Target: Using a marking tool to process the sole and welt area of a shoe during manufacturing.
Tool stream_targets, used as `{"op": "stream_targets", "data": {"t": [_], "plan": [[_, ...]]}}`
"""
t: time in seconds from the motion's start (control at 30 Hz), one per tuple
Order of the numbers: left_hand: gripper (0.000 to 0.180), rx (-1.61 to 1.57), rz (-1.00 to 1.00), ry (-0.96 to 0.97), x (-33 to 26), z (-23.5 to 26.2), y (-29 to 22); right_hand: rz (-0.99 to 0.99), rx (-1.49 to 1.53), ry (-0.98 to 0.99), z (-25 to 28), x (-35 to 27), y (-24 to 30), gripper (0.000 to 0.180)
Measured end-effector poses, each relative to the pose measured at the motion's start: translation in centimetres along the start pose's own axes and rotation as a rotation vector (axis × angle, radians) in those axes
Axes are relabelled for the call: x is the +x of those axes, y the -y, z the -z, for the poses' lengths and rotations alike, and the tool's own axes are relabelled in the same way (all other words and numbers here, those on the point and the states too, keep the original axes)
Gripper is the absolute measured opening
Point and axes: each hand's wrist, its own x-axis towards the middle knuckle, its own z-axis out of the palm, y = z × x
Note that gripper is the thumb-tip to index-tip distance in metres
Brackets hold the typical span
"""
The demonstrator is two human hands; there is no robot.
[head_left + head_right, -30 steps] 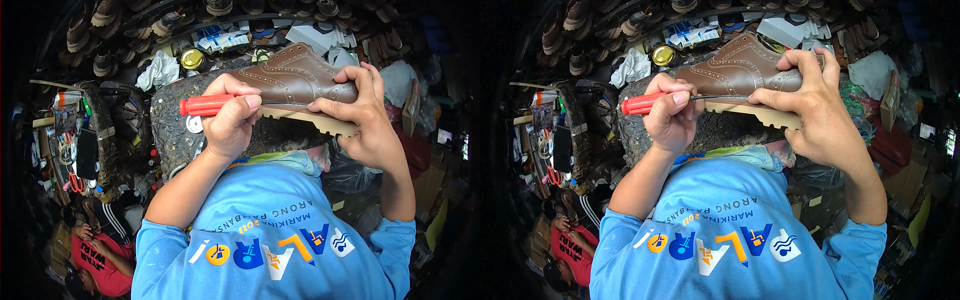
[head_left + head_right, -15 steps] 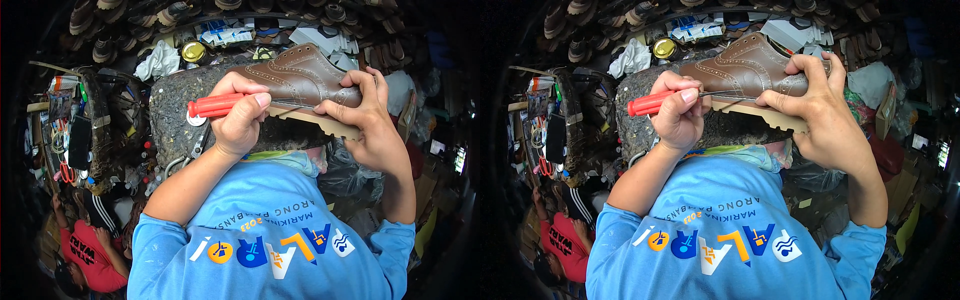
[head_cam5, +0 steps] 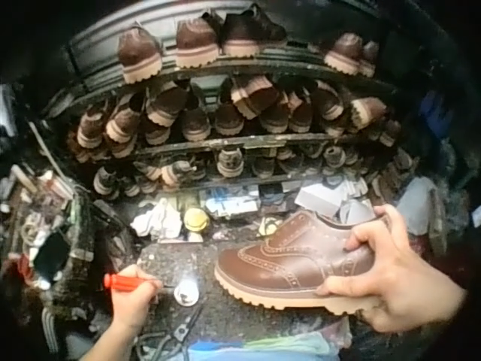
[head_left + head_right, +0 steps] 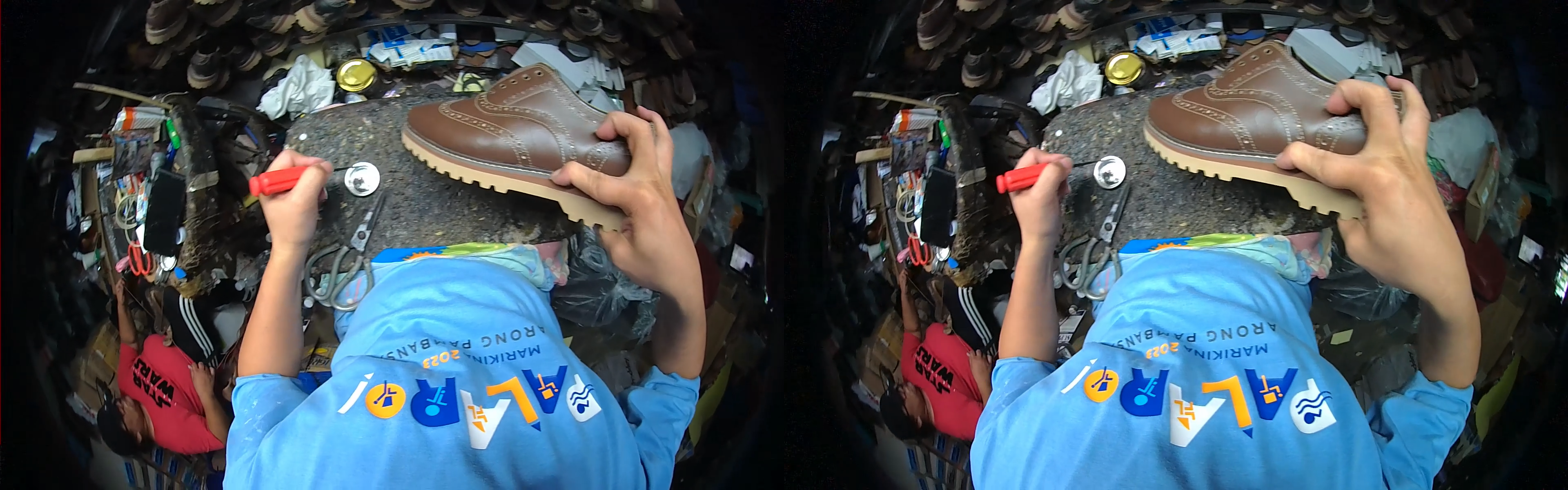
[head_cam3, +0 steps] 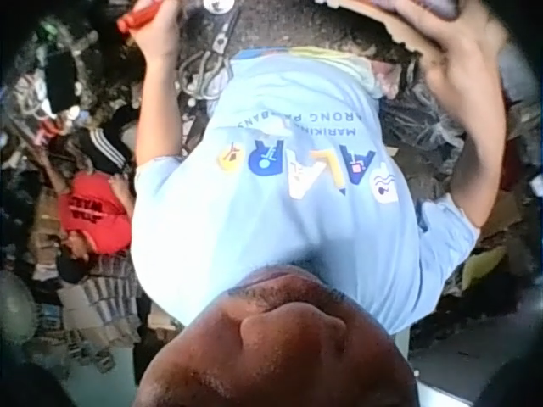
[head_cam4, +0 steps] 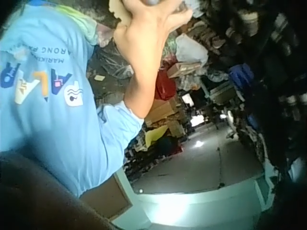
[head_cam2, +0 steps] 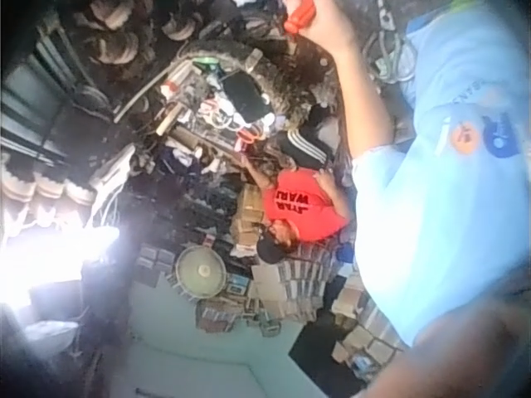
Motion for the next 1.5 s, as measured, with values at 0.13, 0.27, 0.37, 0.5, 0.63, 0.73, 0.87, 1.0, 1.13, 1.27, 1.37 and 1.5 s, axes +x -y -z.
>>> {"op": "stream_targets", "data": {"t": [0.13, 0.27, 0.37, 0.5, 0.63, 0.73, 0.87, 1.0, 1.13, 1.27, 1.37, 1.5], "plan": [[0.01, 0.073, -0.016, 0.024, 0.2, 0.8, 2.1, -0.028, -0.012, -0.018, -0.1, 0.0, 0.7, 0.057], [0.011, 0.086, -0.008, 0.005, 0.1, 0.8, 2.7, -0.048, -0.049, -0.004, -0.1, -0.1, 0.9, 0.056], [0.011, 0.096, -0.03, -0.007, 0.3, 0.8, 3.0, -0.053, -0.028, -0.021, -0.4, -0.2, 0.8, 0.055], [0.011, 0.136, -0.025, 0.003, 0.5, 0.7, 3.1, -0.075, -0.003, -0.029, -0.6, -0.4, 0.7, 0.054], [0.008, 0.058, -0.049, -0.002, 0.3, 0.4, 2.6, -0.053, -0.024, -0.022, -0.5, -0.5, 0.5, 0.055], [0.009, -0.147, -0.076, 0.056, -0.8, -0.8, 0.1, -0.027, -0.028, -0.01, -0.5, -0.3, 0.5, 0.056], [0.01, -0.544, -0.025, 0.278, -3.1, -6.3, -5.1, -0.03, -0.023, -0.008, -0.4, -0.4, 0.7, 0.057], [0.01, -0.607, 0.051, 0.461, -3.6, -9.8, -5.7, -0.042, -0.018, -0.007, -0.5, -0.6, 0.8, 0.059], [0.01, -0.569, 0.068, 0.452, -3.8, -10.8, -5.1, -0.02, -0.014, -0.01, -0.5, -0.6, 0.6, 0.059], [0.01, -0.565, 0.06, 0.432, -3.9, -11.2, -5.2, -0.03, -0.009, -0.019, -0.7, -0.7, 0.4, 0.056], [0.011, -0.54, 0.051, 0.429, -3.9, -11.3, -5.4, -0.044, 0.007, -0.013, -0.7, -0.7, 0.3, 0.055], [0.013, -0.476, 0.05, 0.411, -4.0, -11.6, -5.7, -0.027, 0.001, -0.008, -0.6, -0.8, 0.2, 0.055]]}}
